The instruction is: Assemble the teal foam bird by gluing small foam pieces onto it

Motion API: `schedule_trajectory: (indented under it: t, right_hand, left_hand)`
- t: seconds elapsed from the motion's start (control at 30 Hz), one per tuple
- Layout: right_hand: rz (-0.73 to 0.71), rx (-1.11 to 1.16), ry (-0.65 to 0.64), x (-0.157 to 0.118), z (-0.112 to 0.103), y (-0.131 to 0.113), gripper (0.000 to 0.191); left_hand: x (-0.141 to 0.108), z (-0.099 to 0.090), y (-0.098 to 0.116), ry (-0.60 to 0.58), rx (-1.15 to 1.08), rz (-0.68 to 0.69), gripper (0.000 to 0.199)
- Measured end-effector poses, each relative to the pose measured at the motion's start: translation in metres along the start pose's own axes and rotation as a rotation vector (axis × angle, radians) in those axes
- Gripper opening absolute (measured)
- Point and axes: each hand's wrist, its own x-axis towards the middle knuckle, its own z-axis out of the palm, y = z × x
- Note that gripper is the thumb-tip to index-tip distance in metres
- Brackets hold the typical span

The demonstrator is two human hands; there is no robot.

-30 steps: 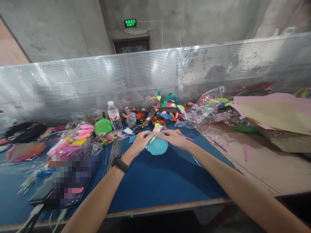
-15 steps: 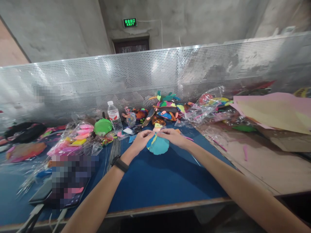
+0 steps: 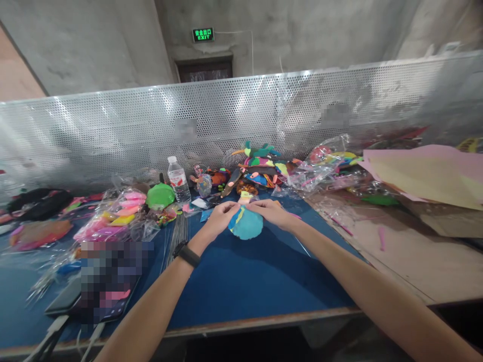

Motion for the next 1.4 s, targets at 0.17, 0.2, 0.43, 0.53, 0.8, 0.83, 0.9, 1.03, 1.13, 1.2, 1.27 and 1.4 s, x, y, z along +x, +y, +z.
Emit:
schedule_trajectory:
  t: [0.17, 0.2, 0.43, 0.53, 0.8, 0.83, 0.9, 1.03, 1.13, 1.2, 1.27, 1.4]
  right_hand:
    - [0.018, 0.04, 0.034, -0.0009, 0.0023, -0.0028, 0.046]
    - [0.007, 0.037, 0.036, -0.0006, 0.0024, -0.0026, 0.046]
    - [-0.011, -0.001, 0.03, 0.0018, 0.0012, 0.0015, 0.045]
    - [-0.068, -0.039, 0.008, 0.0021, 0.0006, 0.0026, 0.041]
    - [0.025, 0.011, 0.15, 0.0022, -0.0003, -0.0021, 0.038]
    - [0.022, -0.001, 0.127, 0.0018, -0.0004, -0.0024, 0.038]
    - [-0.004, -0.044, 0.083, 0.001, -0.0006, -0.0026, 0.038]
    - [-0.034, -0.129, 0.098, -0.0003, -0.0009, -0.0038, 0.039]
    - [0.0, -0.128, 0.152, -0.0013, -0.0012, -0.0056, 0.037]
    - [0.007, -0.095, 0.114, -0.0015, -0.0012, -0.0055, 0.037]
    - [-0.003, -0.077, 0.036, -0.001, -0.0009, -0.0043, 0.037]
    - [-0.03, -0.074, 0.035, 0.0013, -0.0008, -0.0021, 0.043]
  left_hand:
    - [-0.0009, 0.0008, 0.0011, -0.014, -0.015, -0.005, 0.031]
    - [-0.0009, 0.0011, 0.0009, -0.017, -0.02, -0.002, 0.031]
    - [-0.0004, 0.0019, 0.0001, -0.015, -0.011, -0.007, 0.032]
    - [-0.0015, 0.0011, 0.0017, -0.011, -0.016, -0.05, 0.034]
    - [-0.0069, 0.0018, 0.0074, -0.122, -0.111, -0.162, 0.039]
    - [-0.007, 0.0019, 0.0076, -0.119, -0.115, -0.152, 0.039]
    - [-0.007, 0.002, 0.0079, -0.121, -0.121, -0.134, 0.04]
    - [-0.0062, 0.0022, 0.0077, -0.109, -0.132, -0.165, 0.046]
    - [-0.0048, 0.002, 0.0054, -0.07, -0.139, -0.183, 0.051]
    - [-0.0038, 0.0018, 0.0033, -0.045, -0.115, -0.173, 0.051]
    - [-0.0033, 0.0015, 0.0022, -0.034, -0.096, -0.171, 0.051]
    - [-0.0044, 0.0012, 0.0047, -0.061, -0.11, -0.186, 0.05]
